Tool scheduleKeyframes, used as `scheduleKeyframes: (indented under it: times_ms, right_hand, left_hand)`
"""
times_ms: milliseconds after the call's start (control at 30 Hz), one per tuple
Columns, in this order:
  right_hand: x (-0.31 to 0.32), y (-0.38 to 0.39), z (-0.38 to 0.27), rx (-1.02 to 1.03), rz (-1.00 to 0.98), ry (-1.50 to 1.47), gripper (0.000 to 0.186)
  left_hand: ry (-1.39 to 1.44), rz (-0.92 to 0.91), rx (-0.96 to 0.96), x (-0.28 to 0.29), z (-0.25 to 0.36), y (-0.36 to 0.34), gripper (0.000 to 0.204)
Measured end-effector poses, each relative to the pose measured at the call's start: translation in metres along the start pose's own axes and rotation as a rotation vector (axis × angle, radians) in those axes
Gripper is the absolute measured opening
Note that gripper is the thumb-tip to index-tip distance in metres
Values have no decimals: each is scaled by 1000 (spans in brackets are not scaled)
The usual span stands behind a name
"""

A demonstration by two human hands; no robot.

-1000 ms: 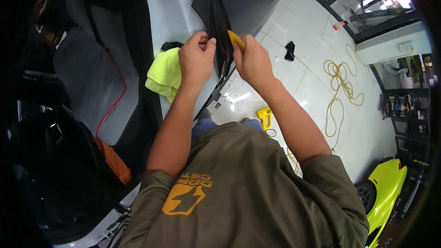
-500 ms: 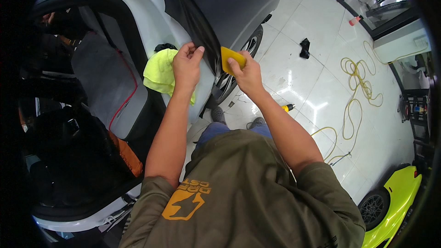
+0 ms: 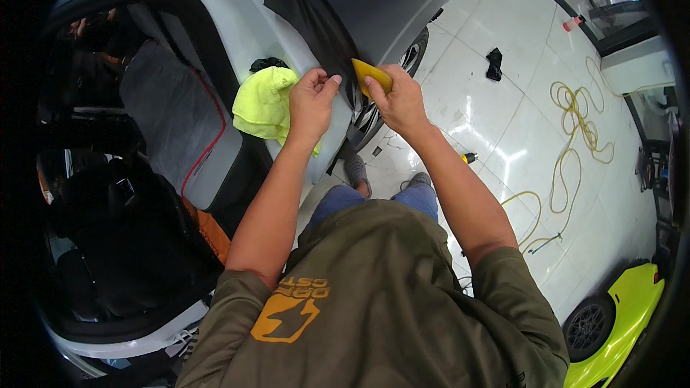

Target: The person applies a matte vinyl wrap to the rear quarter panel of a silver car. They use a heat gun to warm the material, a squeegee to smooth it, and a knife to trim the edges and cut around the fuel door. The person also wipes the surface with a cloth.

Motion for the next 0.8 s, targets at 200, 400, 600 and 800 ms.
scheduleKeyframes:
  times_ms: [200,400,600,800]
  right_hand:
    - [-4,1,5,141,20,46,19]
    - [2,16,14,-28,115,-82,19]
    - [2,45,50,-251,-12,-104,18]
    - [-15,47,51,-57,136,-176,18]
  left_hand:
    - [13,-33,30,-2,-3,-3,15]
    - [-141,14,29,-3,-39,14,16]
    - [-222,61,2,-4,-51,19,14]
    - [-182,-7,61,0,-45,16,14]
Point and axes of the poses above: each hand's wrist, its own y-axis away from the middle knuckle, its own x-axis out of the back of the hand, z = x × y, the point moved 5 cm from there along -y, towards the middle knuckle, and after that the axes turned 9 degrees about z, right-handed, at the moved point
